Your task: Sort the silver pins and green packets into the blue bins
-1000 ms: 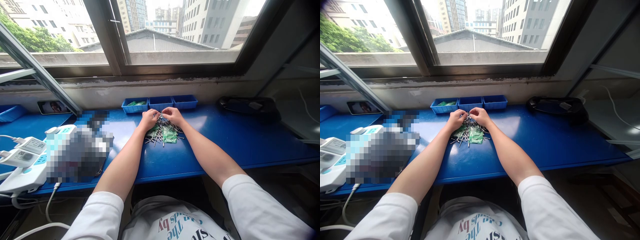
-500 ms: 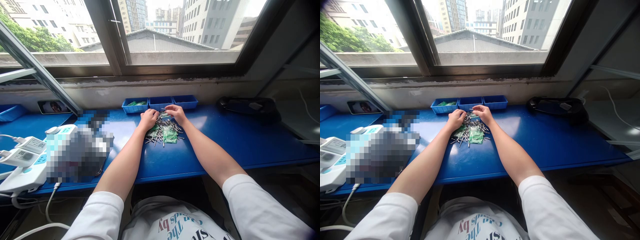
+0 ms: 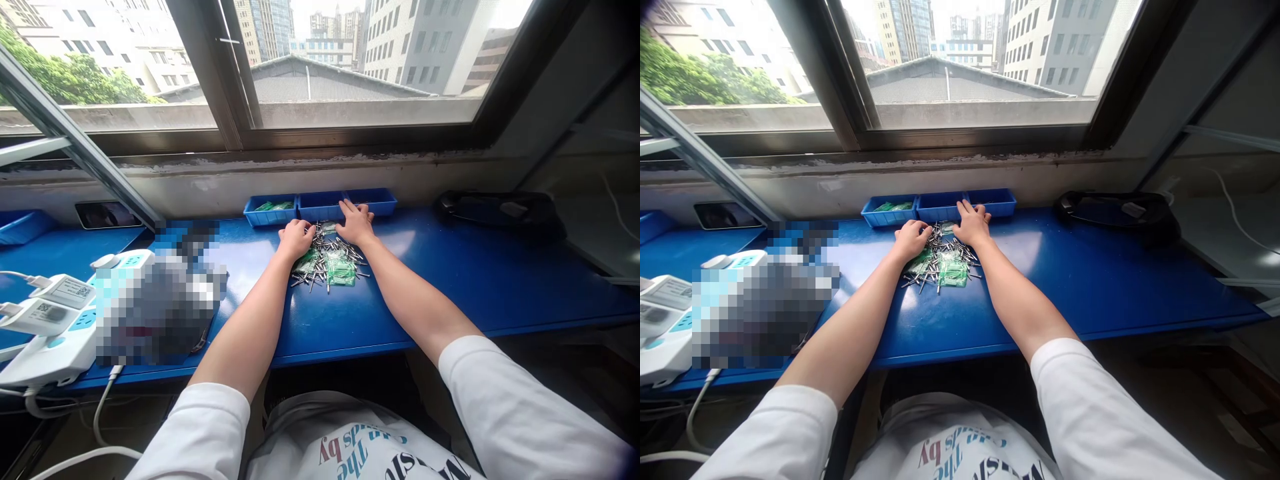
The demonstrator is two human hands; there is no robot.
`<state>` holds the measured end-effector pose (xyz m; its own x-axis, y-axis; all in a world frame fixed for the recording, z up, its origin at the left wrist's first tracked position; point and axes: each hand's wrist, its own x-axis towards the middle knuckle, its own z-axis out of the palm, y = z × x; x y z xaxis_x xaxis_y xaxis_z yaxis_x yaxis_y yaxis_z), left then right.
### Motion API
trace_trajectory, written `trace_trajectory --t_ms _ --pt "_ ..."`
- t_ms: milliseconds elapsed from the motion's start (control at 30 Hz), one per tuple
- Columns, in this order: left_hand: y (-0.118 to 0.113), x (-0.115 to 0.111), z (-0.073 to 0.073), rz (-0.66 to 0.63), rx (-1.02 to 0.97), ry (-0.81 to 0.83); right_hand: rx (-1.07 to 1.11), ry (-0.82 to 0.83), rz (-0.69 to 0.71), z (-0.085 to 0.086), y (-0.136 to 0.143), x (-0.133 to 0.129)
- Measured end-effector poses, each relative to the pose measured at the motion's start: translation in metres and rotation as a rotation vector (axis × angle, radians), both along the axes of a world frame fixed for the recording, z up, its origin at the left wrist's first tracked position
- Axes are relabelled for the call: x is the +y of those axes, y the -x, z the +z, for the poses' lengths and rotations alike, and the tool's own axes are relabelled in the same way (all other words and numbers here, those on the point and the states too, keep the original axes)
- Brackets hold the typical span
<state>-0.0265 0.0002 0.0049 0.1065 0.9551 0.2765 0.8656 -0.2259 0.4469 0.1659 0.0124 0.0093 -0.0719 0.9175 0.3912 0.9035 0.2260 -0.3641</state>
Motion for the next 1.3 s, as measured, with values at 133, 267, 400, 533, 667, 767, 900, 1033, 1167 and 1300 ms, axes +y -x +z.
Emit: trace_trajectory --t_ms 133,267,400,533,667,767,900,1033,1167,1300 --pt "-0.001 -0.001 0.001 -0.007 0.016 0.007 -0.022 0.056 0.016 -0.005 0.003 0.003" --pt "-0.001 -0.001 0.001 -0.012 0.014 0.016 0.086 -0.075 0.047 -0.006 0.003 0.002" --pt "-0.001 -0.002 0.001 -0.007 0.022 0.020 0.197 -0.168 0.246 -0.004 0.001 -0.005" --pt "-0.001 -0.002 0.001 -0.005 0.020 0.018 0.181 0.002 0.496 -0.004 0.002 -0.010" --pt "-0.001 -0.002 0.000 -0.013 0.009 0.017 0.096 0.072 0.521 -0.006 0.008 -0.011" --pt "-0.002 -0.002 -0.001 -0.028 0.007 0.011 0.082 0.074 0.524 -0.008 0.010 -0.009" --pt "-0.002 -0.002 0.000 -0.030 0.005 0.011 0.089 0.082 0.498 -0.011 0.011 -0.007" --pt "-0.002 -0.002 0.000 -0.026 0.008 0.012 0.097 0.105 0.488 -0.010 0.010 -0.007" --pt "-0.001 -0.002 0.000 -0.029 0.011 0.015 0.159 0.160 0.518 -0.004 0.009 -0.011" --pt "-0.002 -0.002 0.000 -0.030 0.009 0.018 0.197 0.202 0.519 0.001 0.008 -0.017"
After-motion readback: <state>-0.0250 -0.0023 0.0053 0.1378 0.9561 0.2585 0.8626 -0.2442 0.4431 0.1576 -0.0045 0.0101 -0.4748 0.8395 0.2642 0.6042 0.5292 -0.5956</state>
